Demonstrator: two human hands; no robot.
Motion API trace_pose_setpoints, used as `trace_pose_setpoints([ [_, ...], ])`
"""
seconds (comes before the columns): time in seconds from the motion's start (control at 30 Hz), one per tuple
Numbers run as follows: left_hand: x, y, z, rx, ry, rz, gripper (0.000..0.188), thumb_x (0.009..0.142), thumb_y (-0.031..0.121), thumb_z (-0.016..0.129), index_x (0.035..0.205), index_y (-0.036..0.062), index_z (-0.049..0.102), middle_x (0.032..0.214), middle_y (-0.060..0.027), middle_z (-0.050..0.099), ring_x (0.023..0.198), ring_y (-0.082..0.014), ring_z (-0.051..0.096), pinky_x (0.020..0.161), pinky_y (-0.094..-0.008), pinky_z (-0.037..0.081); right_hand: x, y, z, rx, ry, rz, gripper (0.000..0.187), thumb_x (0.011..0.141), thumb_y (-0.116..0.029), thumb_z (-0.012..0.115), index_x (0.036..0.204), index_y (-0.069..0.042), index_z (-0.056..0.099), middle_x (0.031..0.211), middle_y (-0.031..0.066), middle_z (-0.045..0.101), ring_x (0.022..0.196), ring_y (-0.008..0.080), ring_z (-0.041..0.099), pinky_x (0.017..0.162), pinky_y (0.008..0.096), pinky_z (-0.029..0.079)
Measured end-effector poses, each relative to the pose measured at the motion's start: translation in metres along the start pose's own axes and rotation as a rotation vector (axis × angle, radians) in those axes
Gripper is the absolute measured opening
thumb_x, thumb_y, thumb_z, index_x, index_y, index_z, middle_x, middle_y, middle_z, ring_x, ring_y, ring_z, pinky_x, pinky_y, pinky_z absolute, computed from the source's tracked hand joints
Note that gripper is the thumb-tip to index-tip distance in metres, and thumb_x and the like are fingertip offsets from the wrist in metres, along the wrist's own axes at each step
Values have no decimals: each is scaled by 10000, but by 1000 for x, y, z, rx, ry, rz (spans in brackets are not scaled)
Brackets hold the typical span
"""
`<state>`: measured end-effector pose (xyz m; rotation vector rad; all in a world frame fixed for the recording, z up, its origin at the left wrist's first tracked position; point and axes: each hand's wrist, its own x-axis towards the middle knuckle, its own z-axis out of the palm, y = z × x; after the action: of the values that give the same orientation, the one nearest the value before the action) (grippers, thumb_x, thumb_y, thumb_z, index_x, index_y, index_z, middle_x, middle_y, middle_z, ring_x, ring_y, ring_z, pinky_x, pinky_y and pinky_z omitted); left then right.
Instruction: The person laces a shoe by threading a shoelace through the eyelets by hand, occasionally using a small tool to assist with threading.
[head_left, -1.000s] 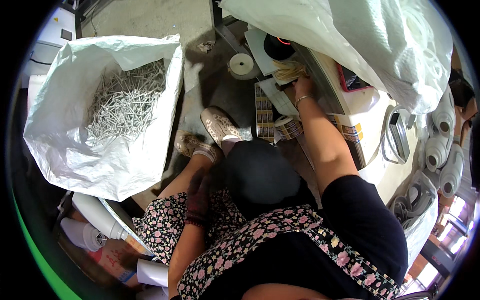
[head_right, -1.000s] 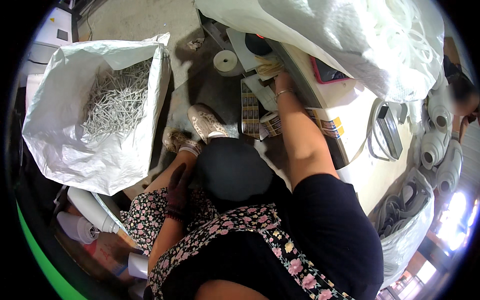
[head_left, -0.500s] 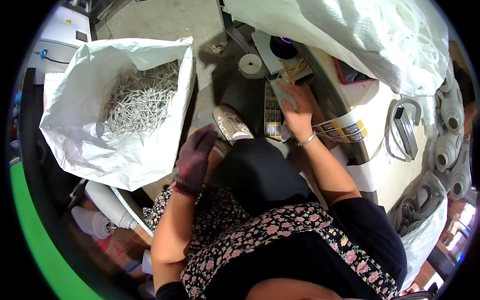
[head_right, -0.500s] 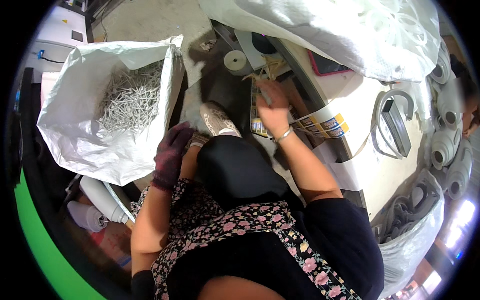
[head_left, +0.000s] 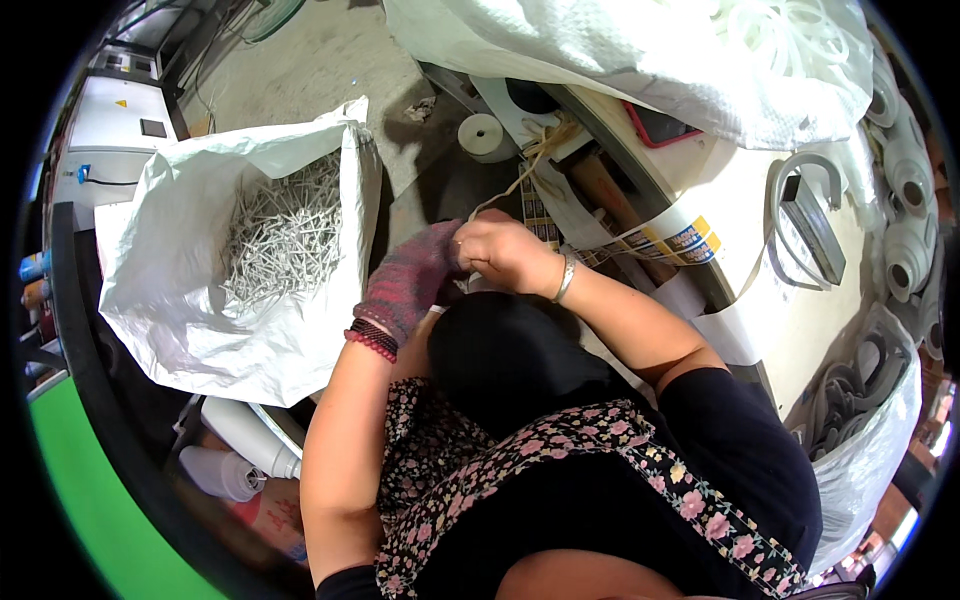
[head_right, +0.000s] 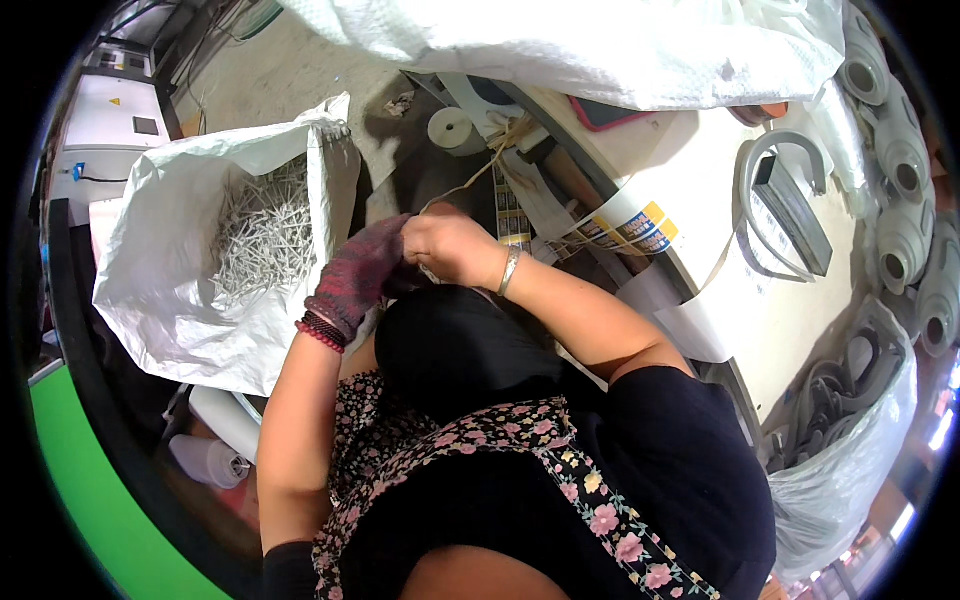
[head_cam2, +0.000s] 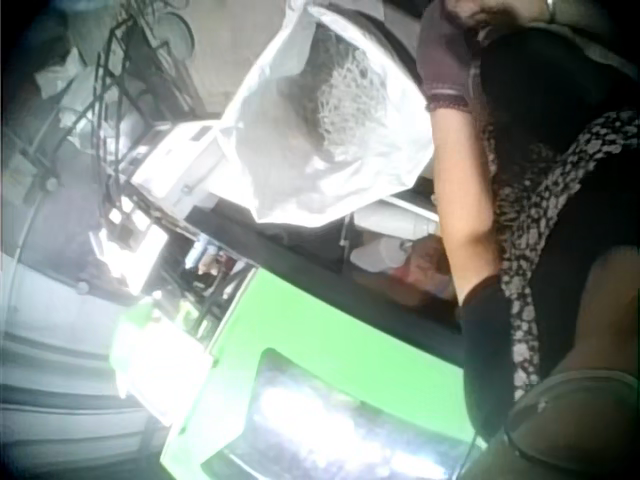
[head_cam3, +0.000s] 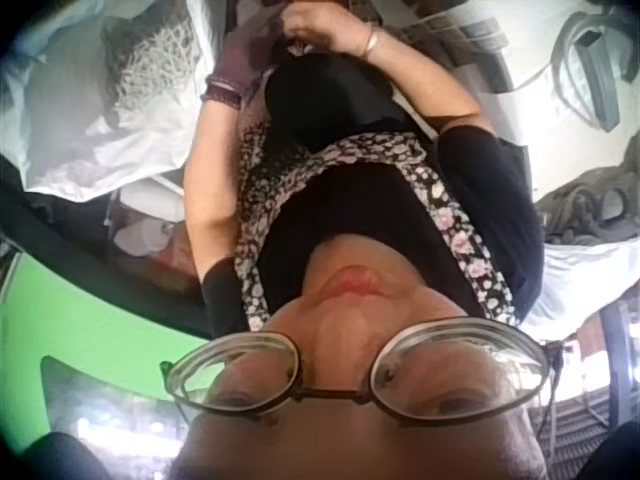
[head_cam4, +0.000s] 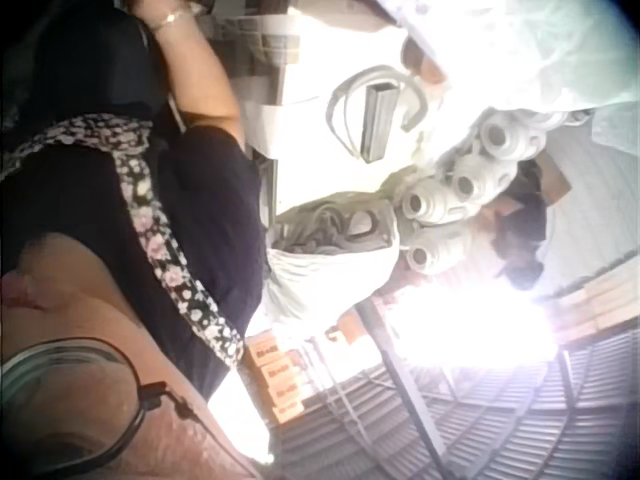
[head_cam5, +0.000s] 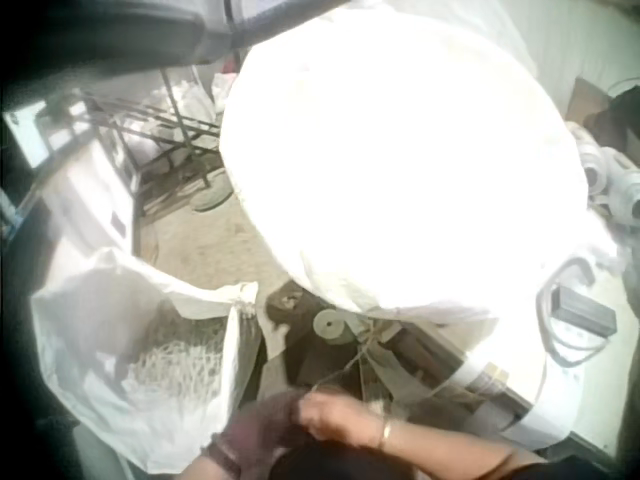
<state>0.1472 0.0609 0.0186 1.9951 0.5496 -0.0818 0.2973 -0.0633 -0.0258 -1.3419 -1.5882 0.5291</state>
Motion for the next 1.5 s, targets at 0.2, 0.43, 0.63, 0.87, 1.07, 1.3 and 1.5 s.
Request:
trace_pose_setpoints([
  [0.2,-40,25,-44,-624,586,-179,492,959,243,516,1374,3,404,862,-77,634,699,-95,555,634,-257,470,-3,22,-7,-246,173,99,63,841,-139,573,886,-111,607,806,72,612,788,295,596,670,384,455],
  [0.43,-200,-46,-152,-435,1267,-289,462,959,219,516,1370,36,413,1075,-115,569,866,-172,547,785,-287,472,-51,133,-11,-392,203,436,191,847,-178,572,996,-79,639,877,153,652,853,346,627,752,433,490],
  [0.63,-370,-59,-196,961,1064,-884,358,895,137,553,1240,43,548,1265,-142,551,1211,-256,482,1008,-334,431,-76,153,-12,-28,362,751,241,917,-232,549,1063,-63,640,965,185,658,879,373,633,746,391,503],
  [0.87,-442,-15,-208,1164,624,-1678,355,851,209,591,1173,60,616,1250,-114,584,1254,-288,469,1051,-346,396,-116,211,-21,-84,482,994,277,943,-265,529,1105,-66,632,909,154,671,857,309,650,748,394,495],
  [1.07,-305,-21,-155,-259,1110,-482,302,891,134,536,1158,2,586,1369,-135,435,1264,-265,424,1040,-397,369,-38,104,8,-331,-168,785,217,821,-228,545,927,-71,650,960,192,657,924,382,624,773,481,483],
  [1.3,-41,16,6,-371,121,-310,548,797,277,692,1268,41,541,1185,-115,605,1028,-191,569,909,-301,437,29,1,34,-91,-214,280,215,759,-258,684,735,-76,574,681,141,596,655,316,600,601,405,462],
  [1.5,-48,-21,-26,552,-8,159,274,846,200,623,1062,31,616,825,-14,601,709,-141,573,694,-281,481,22,20,-25,257,-409,511,341,825,-386,671,756,-57,617,639,59,588,584,185,546,548,342,425],
])
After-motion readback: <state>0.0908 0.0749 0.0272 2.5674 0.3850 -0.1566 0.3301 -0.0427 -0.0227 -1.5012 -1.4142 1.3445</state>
